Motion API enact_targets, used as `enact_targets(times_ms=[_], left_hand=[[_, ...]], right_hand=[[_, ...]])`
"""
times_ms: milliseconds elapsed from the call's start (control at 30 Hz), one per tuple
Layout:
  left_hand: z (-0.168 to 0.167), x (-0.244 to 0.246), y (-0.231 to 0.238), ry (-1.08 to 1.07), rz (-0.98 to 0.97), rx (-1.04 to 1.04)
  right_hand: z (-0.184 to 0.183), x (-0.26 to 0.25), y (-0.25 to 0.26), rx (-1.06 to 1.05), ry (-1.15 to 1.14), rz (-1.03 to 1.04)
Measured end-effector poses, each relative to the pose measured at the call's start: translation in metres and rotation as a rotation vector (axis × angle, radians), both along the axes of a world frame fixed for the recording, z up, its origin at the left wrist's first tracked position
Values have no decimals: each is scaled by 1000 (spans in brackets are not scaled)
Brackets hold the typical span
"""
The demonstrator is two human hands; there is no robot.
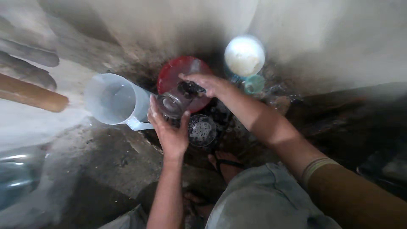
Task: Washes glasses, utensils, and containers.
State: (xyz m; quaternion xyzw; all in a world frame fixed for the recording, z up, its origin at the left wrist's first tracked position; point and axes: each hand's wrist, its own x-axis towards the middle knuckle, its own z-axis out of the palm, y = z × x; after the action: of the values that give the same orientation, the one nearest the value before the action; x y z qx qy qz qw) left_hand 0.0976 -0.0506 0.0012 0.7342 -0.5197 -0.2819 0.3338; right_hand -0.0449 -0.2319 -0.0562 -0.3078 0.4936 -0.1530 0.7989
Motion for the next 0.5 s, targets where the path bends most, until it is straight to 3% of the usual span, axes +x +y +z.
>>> enact_targets(times_ms=[67, 133, 267, 333, 400, 500], left_hand=[[3, 2, -11, -112, -53, -72], [8, 5, -9, -79, -35, -105], [6, 9, 5, 475, 175, -104], [1, 9, 12, 721, 301, -73], [-2, 8, 18, 840, 387, -21], [-7, 5, 29, 877, 459, 72]], right_hand=[[23, 1, 16, 1, -14, 52], [34, -1, 28, -7, -85, 117], [50, -21, 46, -110, -226, 291], [50, -32, 59, -183, -282, 284], [44, -42, 69, -274, -311, 289], [30, -38, 75, -574, -103, 263]])
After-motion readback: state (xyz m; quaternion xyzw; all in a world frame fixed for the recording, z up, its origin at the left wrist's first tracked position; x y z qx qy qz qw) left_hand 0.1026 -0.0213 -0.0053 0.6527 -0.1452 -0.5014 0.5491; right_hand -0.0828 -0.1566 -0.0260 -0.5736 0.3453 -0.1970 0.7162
